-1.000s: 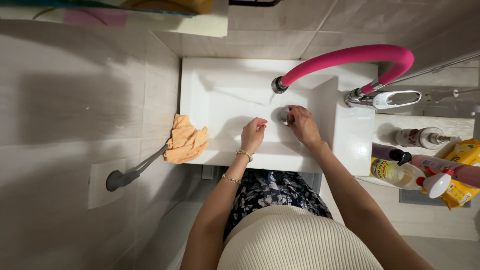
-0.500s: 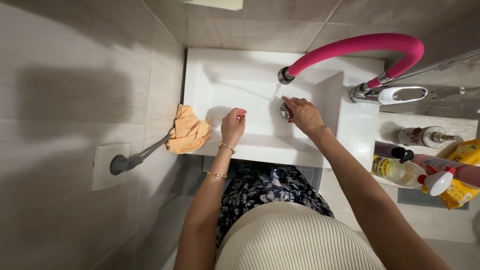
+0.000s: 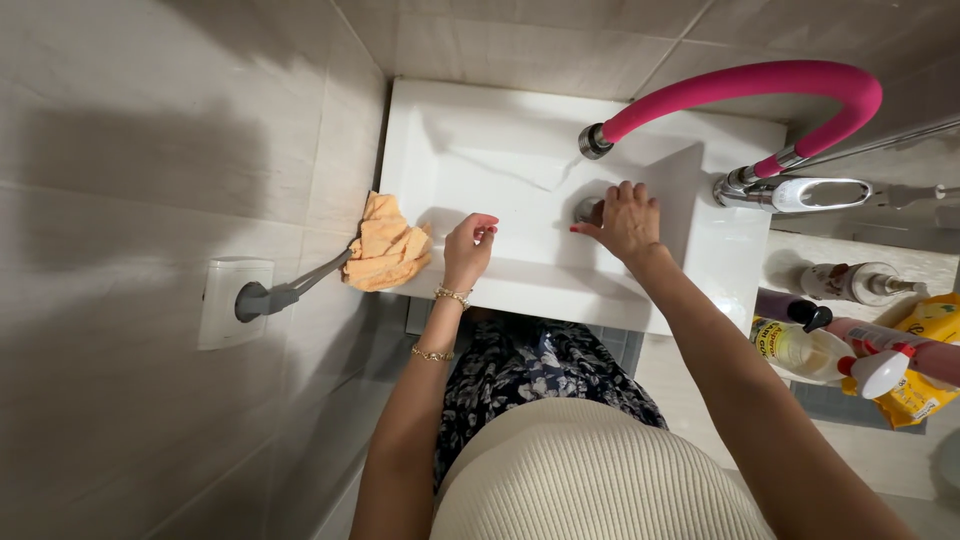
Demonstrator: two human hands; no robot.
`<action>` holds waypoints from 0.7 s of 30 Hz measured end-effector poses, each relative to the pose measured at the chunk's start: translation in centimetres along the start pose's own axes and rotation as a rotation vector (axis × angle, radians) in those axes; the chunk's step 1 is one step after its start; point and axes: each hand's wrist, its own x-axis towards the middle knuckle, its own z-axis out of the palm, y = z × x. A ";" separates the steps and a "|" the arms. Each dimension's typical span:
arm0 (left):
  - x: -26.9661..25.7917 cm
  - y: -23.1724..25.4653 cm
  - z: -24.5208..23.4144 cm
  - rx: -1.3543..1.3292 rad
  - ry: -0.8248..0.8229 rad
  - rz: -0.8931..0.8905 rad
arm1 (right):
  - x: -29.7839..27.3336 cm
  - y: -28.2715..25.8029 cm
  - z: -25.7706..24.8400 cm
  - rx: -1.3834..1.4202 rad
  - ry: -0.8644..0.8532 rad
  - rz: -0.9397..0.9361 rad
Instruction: The recorder cleans a white bathroom sink using a cloth and washes the cloth under the faucet.
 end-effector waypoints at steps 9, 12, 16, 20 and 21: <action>0.0 -0.4 0.0 -0.044 -0.012 0.014 | -0.7 0.4 0.6 0.495 -0.023 -0.134; -0.1 0.4 -0.2 -0.063 -0.018 0.031 | 0.7 1.5 3.3 0.499 0.024 -0.146; -0.1 0.7 -0.1 -0.075 -0.017 0.013 | 1.0 0.5 1.1 0.400 0.020 -0.193; -0.1 1.0 -0.2 -0.094 -0.011 0.021 | 1.4 -0.6 1.7 0.229 0.038 -0.275; -0.1 0.9 -0.3 -0.104 -0.007 0.014 | 1.3 -1.0 1.7 0.146 0.064 -0.263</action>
